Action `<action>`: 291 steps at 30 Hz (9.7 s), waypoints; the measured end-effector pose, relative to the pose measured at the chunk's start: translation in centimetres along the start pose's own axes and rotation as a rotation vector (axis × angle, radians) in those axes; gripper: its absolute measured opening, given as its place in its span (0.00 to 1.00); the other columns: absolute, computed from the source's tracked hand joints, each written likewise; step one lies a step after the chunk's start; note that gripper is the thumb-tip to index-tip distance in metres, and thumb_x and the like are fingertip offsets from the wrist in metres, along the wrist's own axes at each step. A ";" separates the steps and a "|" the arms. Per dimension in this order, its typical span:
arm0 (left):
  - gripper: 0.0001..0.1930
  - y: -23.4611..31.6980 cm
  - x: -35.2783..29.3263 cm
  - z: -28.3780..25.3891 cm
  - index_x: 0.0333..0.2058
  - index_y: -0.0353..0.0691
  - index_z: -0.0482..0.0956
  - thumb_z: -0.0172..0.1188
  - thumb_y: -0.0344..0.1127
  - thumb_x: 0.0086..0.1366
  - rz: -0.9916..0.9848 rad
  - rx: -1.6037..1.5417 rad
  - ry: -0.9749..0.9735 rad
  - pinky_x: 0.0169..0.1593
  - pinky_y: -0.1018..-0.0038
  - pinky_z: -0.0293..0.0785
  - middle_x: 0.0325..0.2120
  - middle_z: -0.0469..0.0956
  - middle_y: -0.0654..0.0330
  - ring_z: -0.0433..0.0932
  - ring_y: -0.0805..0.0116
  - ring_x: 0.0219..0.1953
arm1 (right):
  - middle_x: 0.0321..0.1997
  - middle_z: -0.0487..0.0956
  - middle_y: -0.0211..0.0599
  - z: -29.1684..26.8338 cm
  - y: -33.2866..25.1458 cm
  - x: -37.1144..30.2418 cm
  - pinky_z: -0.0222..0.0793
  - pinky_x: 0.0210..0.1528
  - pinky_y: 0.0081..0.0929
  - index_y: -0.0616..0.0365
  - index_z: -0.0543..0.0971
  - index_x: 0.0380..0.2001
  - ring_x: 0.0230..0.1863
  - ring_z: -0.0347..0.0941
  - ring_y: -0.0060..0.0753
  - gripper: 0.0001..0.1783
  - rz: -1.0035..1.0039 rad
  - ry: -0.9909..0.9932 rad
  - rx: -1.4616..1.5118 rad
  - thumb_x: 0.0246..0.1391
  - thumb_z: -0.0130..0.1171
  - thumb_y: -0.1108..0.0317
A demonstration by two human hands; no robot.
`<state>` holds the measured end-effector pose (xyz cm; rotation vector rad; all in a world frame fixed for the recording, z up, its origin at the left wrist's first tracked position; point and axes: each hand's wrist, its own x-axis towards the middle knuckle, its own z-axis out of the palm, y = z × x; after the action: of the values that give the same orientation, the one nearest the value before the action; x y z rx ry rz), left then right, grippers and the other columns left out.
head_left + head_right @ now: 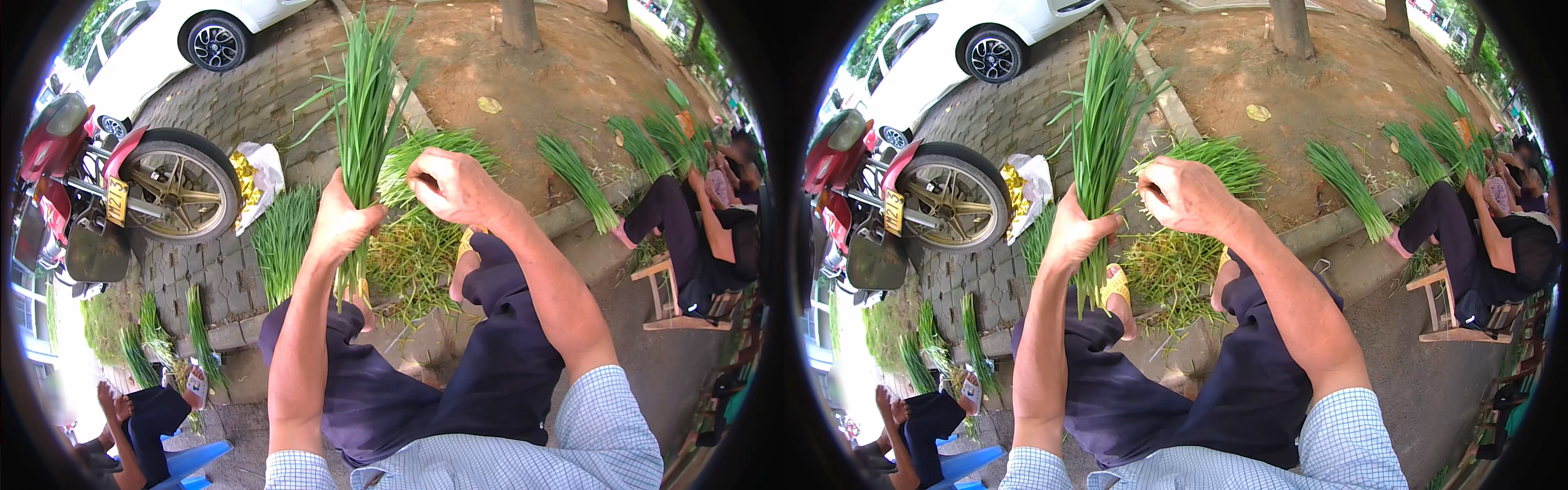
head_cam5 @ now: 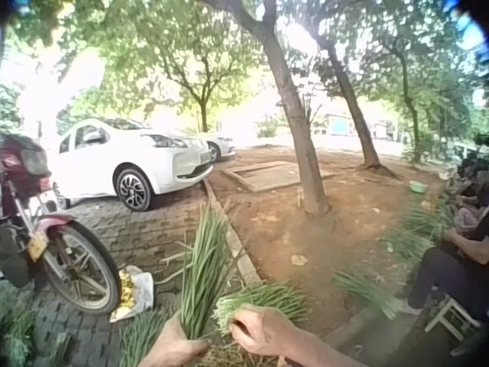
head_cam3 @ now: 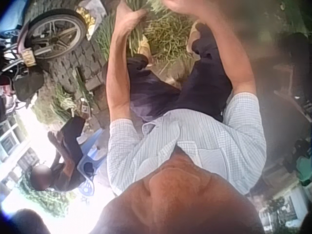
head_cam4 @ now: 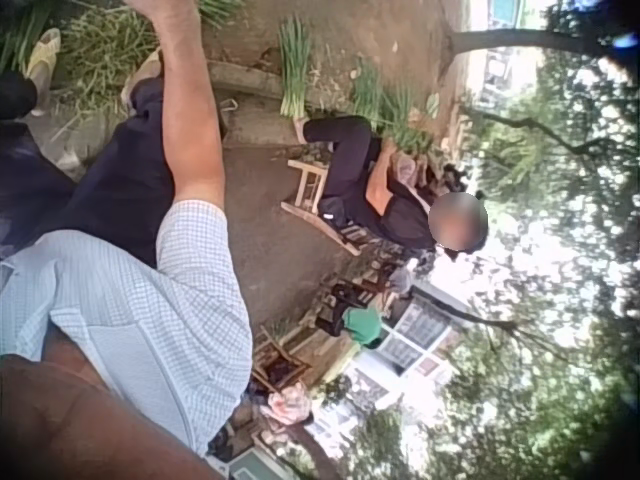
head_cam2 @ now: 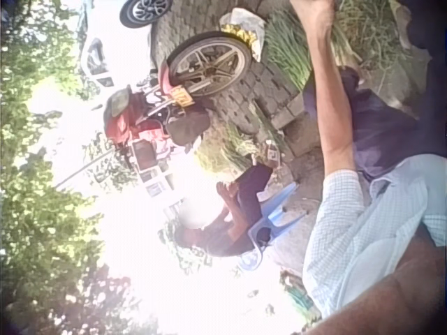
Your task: The person sorts through a bundle of green chives by hand, identifying and removing yellowed or damaged leaves before placing the bundle onto a pile.
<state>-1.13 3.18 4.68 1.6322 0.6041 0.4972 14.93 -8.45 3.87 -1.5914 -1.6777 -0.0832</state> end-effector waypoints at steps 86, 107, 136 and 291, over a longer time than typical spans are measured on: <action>0.10 -4.1 4.6 -3.5 0.29 0.37 0.80 0.62 0.21 0.45 -0.103 0.064 -0.461 0.35 0.76 0.72 0.23 0.77 0.65 0.75 0.75 0.27 | 0.35 0.79 0.36 -2.2 -0.3 2.3 0.69 0.43 0.30 0.61 0.76 0.35 0.37 0.75 0.30 0.14 0.428 0.521 1.469 0.41 0.57 0.82; 0.09 -5.7 4.8 -5.3 0.34 0.39 0.81 0.58 0.23 0.53 0.064 0.282 -0.196 0.31 0.80 0.67 0.22 0.76 0.72 0.69 0.83 0.26 | 0.31 0.78 0.35 -9.8 4.0 -1.8 0.72 0.41 0.38 0.57 0.79 0.37 0.35 0.76 0.35 0.10 0.446 0.747 1.346 0.54 0.58 0.64; 0.05 -5.5 4.7 -7.0 0.29 0.36 0.80 0.60 0.24 0.51 0.040 0.383 -0.122 0.32 0.79 0.68 0.21 0.76 0.70 0.70 0.81 0.25 | 0.34 0.77 0.42 -12.1 -3.0 -1.8 0.71 0.42 0.34 0.60 0.79 0.35 0.39 0.73 0.43 0.12 -0.006 0.529 -0.300 0.42 0.59 0.75; 0.04 -4.8 4.1 -6.0 0.28 0.36 0.78 0.59 0.26 0.52 0.033 0.405 -0.175 0.29 0.80 0.64 0.19 0.72 0.71 0.66 0.81 0.24 | 0.22 0.76 0.34 -6.9 0.4 -1.9 0.73 0.19 0.20 0.67 0.75 0.26 0.20 0.74 0.23 0.06 0.761 0.112 0.900 0.46 0.59 0.74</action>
<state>-2.29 10.88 0.68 2.0471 0.5720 0.2604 18.45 -13.68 7.23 -1.3378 -0.7225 0.8308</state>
